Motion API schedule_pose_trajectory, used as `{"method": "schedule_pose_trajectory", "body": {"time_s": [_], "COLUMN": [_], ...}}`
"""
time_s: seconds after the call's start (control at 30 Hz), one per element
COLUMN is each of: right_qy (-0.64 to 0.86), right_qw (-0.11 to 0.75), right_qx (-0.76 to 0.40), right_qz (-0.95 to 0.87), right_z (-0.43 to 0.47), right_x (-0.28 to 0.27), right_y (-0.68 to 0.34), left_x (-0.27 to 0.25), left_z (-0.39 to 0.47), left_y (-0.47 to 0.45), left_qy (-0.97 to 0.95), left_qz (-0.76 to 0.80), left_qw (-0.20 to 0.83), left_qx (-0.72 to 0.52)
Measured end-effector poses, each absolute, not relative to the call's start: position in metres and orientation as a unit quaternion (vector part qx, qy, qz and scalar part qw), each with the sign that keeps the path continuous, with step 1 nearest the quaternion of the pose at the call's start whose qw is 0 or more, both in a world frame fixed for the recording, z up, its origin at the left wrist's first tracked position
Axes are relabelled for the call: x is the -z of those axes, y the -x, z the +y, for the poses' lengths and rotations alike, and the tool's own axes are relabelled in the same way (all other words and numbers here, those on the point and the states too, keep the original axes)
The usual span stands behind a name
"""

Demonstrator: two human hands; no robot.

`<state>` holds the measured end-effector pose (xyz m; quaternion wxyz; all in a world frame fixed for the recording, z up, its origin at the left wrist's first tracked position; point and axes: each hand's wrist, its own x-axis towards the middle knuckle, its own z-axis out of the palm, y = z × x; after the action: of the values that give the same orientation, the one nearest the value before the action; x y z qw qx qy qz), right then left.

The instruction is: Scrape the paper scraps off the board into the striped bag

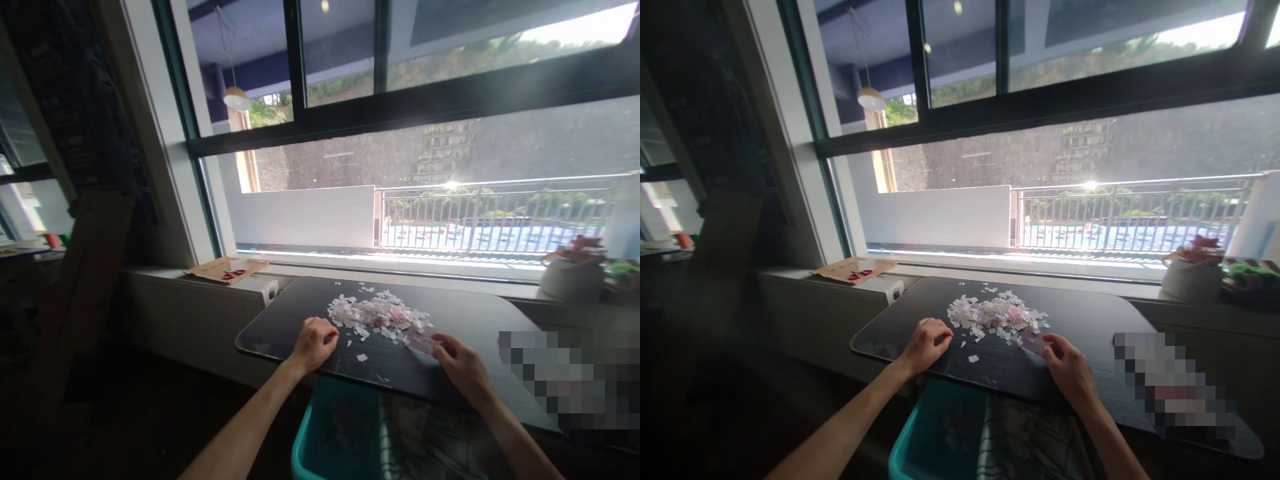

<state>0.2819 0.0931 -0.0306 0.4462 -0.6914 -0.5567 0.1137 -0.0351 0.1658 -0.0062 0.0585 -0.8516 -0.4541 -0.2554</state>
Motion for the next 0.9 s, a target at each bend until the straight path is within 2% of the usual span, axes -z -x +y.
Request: {"method": "schedule_pose_trajectory", "body": {"time_s": [0.2,0.57,0.9], "right_qy": [0.689,0.686,0.687], "right_qw": [0.438,0.444,0.448], "right_qx": [-0.131,-0.134,-0.134], "right_qz": [-0.562,-0.562,-0.556], "right_z": [0.093,0.092,0.089], "right_x": [0.033,0.031,0.027], "right_y": [-0.285,-0.281,-0.279], "left_x": [0.000,-0.011,-0.021], "left_z": [0.144,0.143,0.154], "left_y": [0.006,-0.024,-0.015], "left_qy": [0.905,0.925,0.934], "left_qz": [-0.369,-0.347,-0.337], "left_qw": [-0.025,0.027,0.011], "left_qx": [0.208,0.155,0.119]}}
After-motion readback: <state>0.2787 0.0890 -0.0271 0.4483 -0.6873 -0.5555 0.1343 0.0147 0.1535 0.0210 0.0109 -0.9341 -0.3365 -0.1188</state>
